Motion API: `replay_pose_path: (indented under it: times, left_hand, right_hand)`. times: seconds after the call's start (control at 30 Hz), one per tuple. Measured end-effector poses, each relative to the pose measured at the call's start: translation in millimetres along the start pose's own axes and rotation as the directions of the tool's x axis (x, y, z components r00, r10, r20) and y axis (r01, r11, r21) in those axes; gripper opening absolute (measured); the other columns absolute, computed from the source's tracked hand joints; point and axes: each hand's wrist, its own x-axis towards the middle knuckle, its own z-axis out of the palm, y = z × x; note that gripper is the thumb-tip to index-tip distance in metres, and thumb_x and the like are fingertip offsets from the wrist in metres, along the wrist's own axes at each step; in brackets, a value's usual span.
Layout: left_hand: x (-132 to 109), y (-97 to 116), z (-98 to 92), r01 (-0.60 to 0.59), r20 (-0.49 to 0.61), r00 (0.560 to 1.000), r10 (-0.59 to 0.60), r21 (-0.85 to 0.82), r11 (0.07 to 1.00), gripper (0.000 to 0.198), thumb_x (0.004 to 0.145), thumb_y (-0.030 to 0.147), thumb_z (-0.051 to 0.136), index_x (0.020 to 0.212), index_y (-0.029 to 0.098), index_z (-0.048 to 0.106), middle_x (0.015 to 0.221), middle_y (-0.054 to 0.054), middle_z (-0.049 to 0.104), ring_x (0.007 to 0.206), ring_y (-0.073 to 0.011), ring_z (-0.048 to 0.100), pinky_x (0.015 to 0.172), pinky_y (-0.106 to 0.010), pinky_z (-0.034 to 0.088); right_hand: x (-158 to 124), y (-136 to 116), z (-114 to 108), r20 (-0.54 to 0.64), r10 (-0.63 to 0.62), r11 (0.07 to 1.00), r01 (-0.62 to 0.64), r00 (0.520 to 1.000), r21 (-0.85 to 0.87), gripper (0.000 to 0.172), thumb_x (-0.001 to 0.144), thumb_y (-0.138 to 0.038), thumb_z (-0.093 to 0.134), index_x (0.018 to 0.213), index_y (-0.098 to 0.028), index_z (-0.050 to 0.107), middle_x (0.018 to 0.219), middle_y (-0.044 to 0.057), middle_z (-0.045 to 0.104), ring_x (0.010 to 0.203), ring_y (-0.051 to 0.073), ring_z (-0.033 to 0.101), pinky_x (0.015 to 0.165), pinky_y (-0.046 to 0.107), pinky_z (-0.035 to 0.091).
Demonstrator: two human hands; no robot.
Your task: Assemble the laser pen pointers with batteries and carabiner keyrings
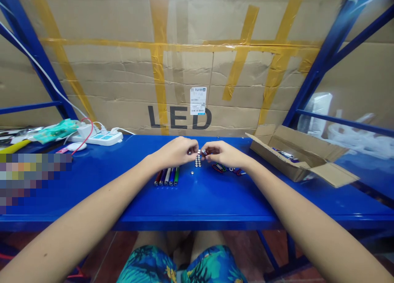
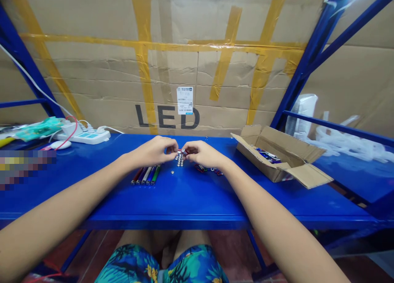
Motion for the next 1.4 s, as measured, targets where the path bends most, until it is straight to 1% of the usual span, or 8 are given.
replay_pose_path:
  times: [0.13, 0.33, 0.47, 0.6, 0.77, 1.17, 1.27, 1.4]
  left_hand:
    - [2, 2, 3.8, -0.080, -0.152, 0.986, 0.072, -0.051, 0.995, 0.011, 0.086, 0.021, 0.054, 0.088, 0.016, 0.063, 0.078, -0.003, 0.067, 0.069, -0.0119, 0.058, 0.064, -0.025, 0.042]
    - [2, 7, 11.0, -0.169, -0.131, 0.977, 0.170, 0.025, 0.985, 0.016, 0.088, 0.018, 0.049, 0.090, 0.016, 0.064, 0.089, -0.006, 0.069, 0.083, -0.0155, 0.061, 0.073, -0.029, 0.045]
    - [-1, 10, 4.4, -0.135, -0.113, 0.984, 0.137, 0.024, 0.991, 0.018, 0.086, 0.017, 0.048, 0.092, 0.016, 0.065, 0.088, -0.005, 0.069, 0.081, -0.0152, 0.061, 0.074, -0.029, 0.045]
    - [-3, 8, -4.7, -0.092, 0.061, 0.994, 0.087, 0.077, 0.993, 0.018, 0.081, 0.019, 0.053, 0.087, 0.019, 0.070, 0.085, -0.003, 0.070, 0.077, -0.0166, 0.062, 0.072, -0.030, 0.044]
    - [-6, 2, -7.7, -0.113, 0.306, 0.948, 0.087, 0.066, 0.991, 0.019, 0.078, 0.021, 0.059, 0.085, 0.024, 0.076, 0.082, -0.001, 0.073, 0.073, -0.0169, 0.062, 0.072, -0.030, 0.042]
    - [-6, 4, -0.4, 0.046, 0.428, 0.903, -0.029, -0.029, 0.999, 0.013, 0.079, 0.021, 0.060, 0.084, 0.019, 0.072, 0.077, -0.002, 0.071, 0.068, -0.0148, 0.061, 0.064, -0.025, 0.042]
    - [-5, 4, -2.1, 0.039, 0.374, 0.927, -0.031, -0.013, 0.999, 0.011, 0.080, 0.020, 0.058, 0.082, 0.018, 0.068, 0.074, -0.002, 0.068, 0.063, -0.0134, 0.058, 0.058, -0.025, 0.038]
    - [-3, 3, -0.8, -0.007, 0.096, 0.995, 0.006, 0.018, 1.000, 0.014, 0.085, 0.019, 0.052, 0.088, 0.016, 0.065, 0.081, -0.004, 0.068, 0.071, -0.0140, 0.058, 0.064, -0.026, 0.040]
  right_hand:
    - [0, 2, 1, -0.005, -0.004, 1.000, 0.004, 1.000, -0.014, 0.012, 0.075, -0.015, 0.059, 0.087, -0.017, 0.061, 0.083, 0.003, 0.066, 0.078, 0.017, 0.062, 0.076, 0.034, 0.050]
    - [2, 5, 2, -0.028, -0.064, 0.998, 0.065, 0.998, 0.007, 0.007, 0.075, -0.017, 0.061, 0.082, -0.018, 0.058, 0.081, 0.002, 0.065, 0.079, 0.017, 0.060, 0.076, 0.033, 0.048]
    - [2, 7, -1, -0.032, -0.086, 0.994, 0.083, 0.996, -0.076, 0.011, 0.074, -0.014, 0.057, 0.084, -0.018, 0.061, 0.082, 0.001, 0.064, 0.078, 0.016, 0.059, 0.074, 0.032, 0.047]
    - [2, 5, -3, -0.044, -0.067, 0.991, 0.062, 0.997, -0.117, 0.015, 0.073, -0.011, 0.054, 0.084, -0.017, 0.063, 0.085, 0.003, 0.066, 0.081, 0.017, 0.060, 0.076, 0.032, 0.047]
    - [2, 5, -2, -0.053, -0.053, 0.990, 0.046, 0.997, -0.131, 0.017, 0.072, -0.011, 0.054, 0.085, -0.017, 0.063, 0.084, 0.003, 0.066, 0.078, 0.017, 0.060, 0.074, 0.032, 0.047]
    - [3, 8, -1, -0.046, -0.059, 0.992, 0.053, 0.997, -0.113, 0.012, 0.074, -0.014, 0.056, 0.085, -0.018, 0.060, 0.084, 0.003, 0.066, 0.079, 0.017, 0.060, 0.074, 0.032, 0.047]
    - [2, 6, -1, -0.048, -0.046, 0.993, 0.040, 0.998, -0.108, 0.013, 0.074, -0.013, 0.055, 0.084, -0.017, 0.061, 0.082, 0.003, 0.065, 0.077, 0.016, 0.059, 0.072, 0.032, 0.047]
    - [1, 4, 0, -0.055, -0.005, 0.996, 0.000, 0.998, -0.090, 0.011, 0.074, -0.015, 0.056, 0.084, -0.018, 0.060, 0.082, 0.003, 0.066, 0.077, 0.017, 0.060, 0.072, 0.032, 0.048]
